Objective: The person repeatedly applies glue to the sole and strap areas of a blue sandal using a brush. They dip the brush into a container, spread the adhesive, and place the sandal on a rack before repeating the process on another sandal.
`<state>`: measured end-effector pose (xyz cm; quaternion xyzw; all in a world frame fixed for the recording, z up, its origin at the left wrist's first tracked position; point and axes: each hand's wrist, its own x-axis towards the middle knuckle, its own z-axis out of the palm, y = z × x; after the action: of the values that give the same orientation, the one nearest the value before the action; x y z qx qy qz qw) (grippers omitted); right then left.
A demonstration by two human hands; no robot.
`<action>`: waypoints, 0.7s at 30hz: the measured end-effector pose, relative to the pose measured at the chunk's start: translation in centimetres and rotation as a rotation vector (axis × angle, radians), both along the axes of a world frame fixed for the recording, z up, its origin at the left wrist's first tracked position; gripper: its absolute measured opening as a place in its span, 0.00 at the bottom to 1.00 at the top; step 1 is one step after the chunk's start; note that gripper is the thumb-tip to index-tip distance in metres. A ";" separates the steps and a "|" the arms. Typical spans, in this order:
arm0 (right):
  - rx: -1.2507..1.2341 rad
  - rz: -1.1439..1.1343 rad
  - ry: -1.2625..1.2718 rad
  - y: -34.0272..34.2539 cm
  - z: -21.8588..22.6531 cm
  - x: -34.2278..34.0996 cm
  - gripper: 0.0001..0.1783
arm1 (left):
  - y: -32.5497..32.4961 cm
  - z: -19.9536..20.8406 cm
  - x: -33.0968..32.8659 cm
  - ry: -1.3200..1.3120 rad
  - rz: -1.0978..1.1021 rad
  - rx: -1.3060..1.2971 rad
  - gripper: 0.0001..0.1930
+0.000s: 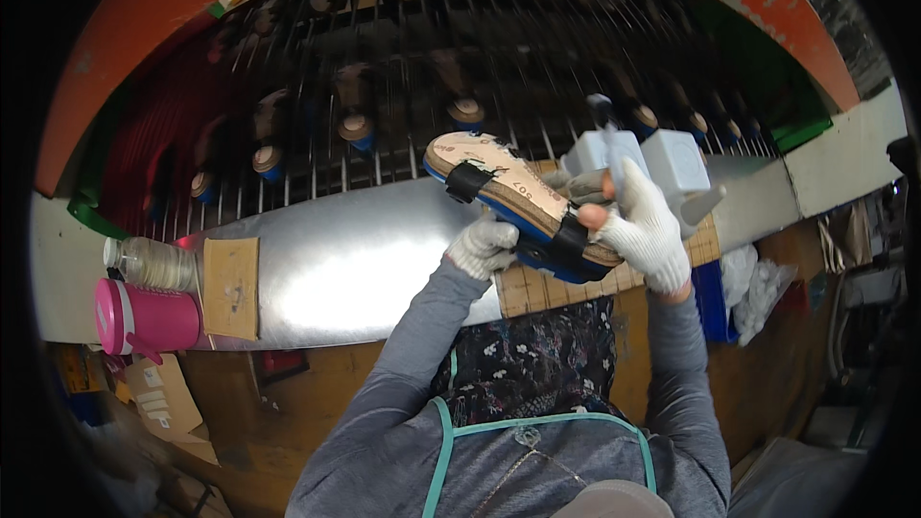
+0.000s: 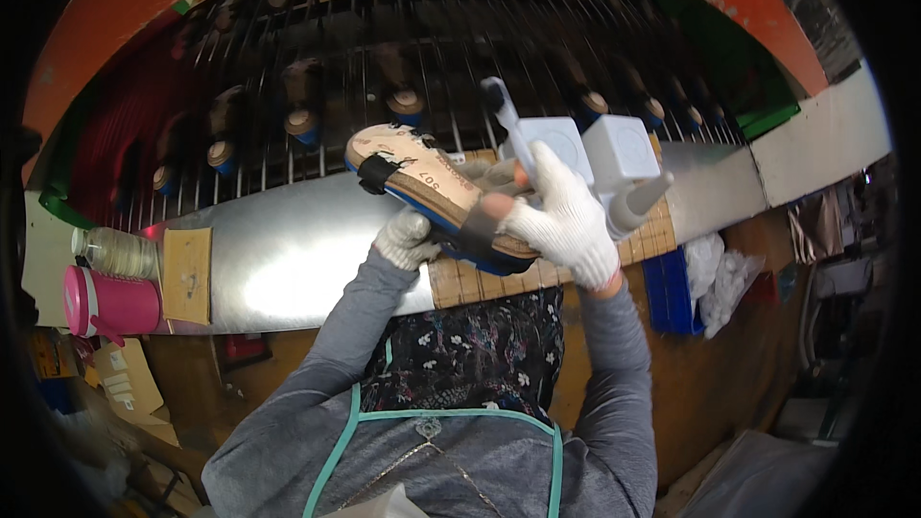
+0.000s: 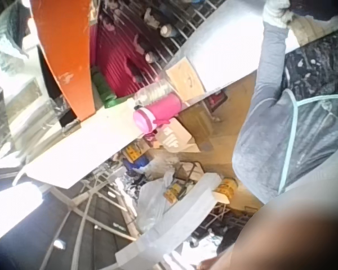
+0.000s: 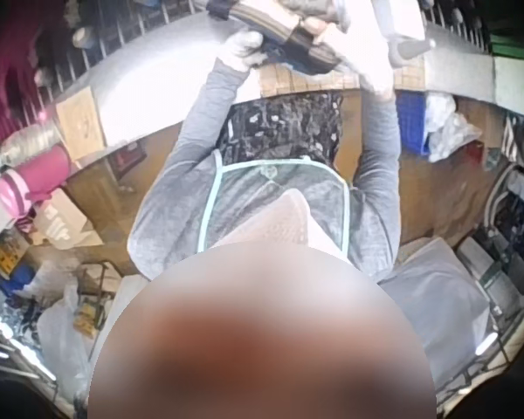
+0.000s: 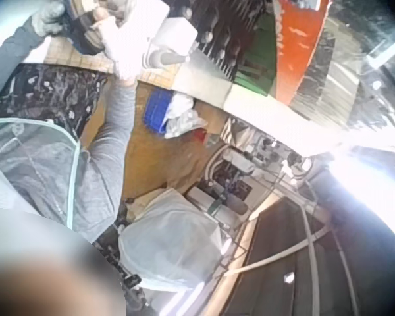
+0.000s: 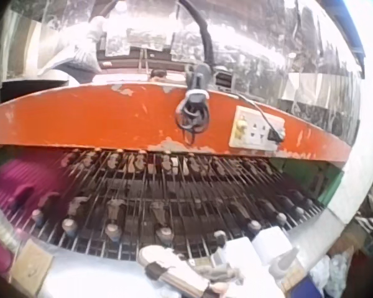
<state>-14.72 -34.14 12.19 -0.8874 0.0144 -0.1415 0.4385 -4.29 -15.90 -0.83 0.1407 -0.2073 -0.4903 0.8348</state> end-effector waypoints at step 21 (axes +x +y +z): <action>-0.781 -0.554 0.014 -6.0 -10.6 -11.4 0.08 | 6.0 3.2 -6.6 -0.164 1.096 0.122 0.37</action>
<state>-26.16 -40.15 1.57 -0.9495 0.1989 -0.2419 0.0181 -10.85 -9.90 2.36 0.3136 -0.1395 0.0169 0.9391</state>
